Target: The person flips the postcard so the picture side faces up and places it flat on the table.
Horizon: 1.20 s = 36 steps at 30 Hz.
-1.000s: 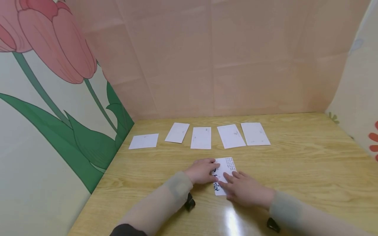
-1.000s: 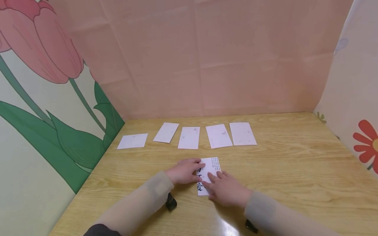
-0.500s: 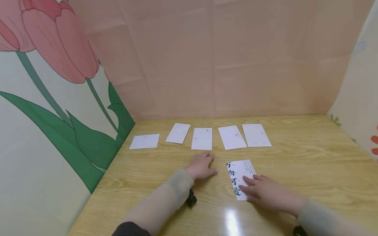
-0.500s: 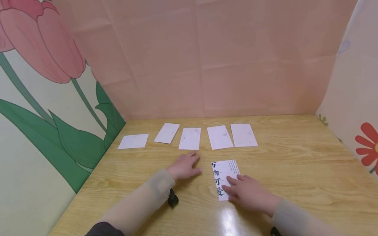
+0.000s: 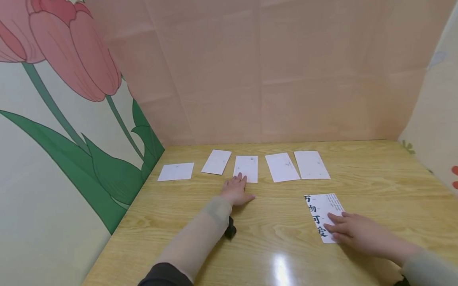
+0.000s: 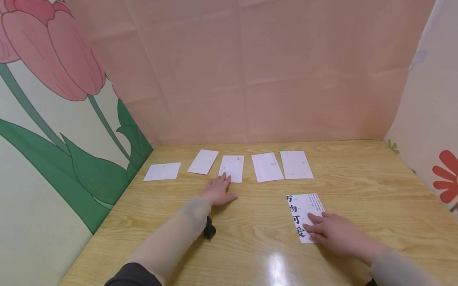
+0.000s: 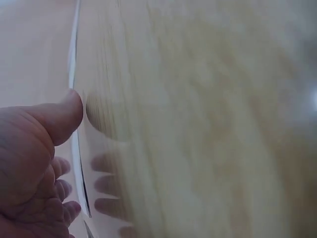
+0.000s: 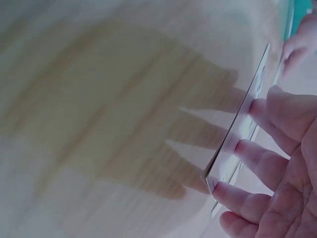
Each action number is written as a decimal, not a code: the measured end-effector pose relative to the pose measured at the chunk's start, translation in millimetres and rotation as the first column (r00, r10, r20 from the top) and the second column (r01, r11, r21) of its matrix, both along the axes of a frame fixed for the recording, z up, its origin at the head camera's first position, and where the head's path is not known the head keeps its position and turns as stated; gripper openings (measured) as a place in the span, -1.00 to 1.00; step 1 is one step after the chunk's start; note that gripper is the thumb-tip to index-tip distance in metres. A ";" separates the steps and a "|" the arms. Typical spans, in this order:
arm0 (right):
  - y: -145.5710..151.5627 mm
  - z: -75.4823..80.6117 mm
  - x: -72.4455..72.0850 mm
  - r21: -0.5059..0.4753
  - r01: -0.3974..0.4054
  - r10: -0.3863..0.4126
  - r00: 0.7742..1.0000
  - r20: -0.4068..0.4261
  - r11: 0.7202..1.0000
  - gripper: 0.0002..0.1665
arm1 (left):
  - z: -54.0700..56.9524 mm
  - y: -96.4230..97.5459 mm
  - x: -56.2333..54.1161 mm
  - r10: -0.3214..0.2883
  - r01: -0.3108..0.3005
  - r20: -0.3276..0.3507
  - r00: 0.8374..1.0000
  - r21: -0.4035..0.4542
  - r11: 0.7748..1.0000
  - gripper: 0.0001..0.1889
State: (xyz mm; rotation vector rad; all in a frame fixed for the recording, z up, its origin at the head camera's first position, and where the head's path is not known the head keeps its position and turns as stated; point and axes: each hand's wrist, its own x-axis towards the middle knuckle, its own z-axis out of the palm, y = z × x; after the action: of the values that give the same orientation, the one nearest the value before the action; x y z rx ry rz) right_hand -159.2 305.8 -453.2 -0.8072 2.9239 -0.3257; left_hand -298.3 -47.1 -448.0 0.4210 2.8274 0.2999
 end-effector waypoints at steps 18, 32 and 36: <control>80.7 -2.1 -33.6 -0.013 0.202 -0.198 0.971 0.136 0.979 -0.54 | 0.4 -10.3 15.6 -0.107 0.108 0.020 0.994 -0.062 0.992 -0.19; 108.8 -0.4 -74.4 -0.008 0.206 -0.205 0.976 0.077 0.978 -0.53 | 1.1 -27.2 48.2 -0.180 0.183 0.058 0.982 -0.064 0.981 -0.18; 111.1 3.1 -82.9 0.071 0.224 -0.228 0.972 0.055 0.972 -0.50 | 1.2 -31.6 58.2 -0.191 0.196 0.079 0.978 -0.060 0.979 -0.19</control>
State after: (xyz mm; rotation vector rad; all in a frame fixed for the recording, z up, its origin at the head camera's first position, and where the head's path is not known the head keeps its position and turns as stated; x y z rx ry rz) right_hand -242.1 416.9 -450.1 -0.4467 2.9530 -0.2666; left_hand -240.1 -78.6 -446.8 0.6511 2.6907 0.1752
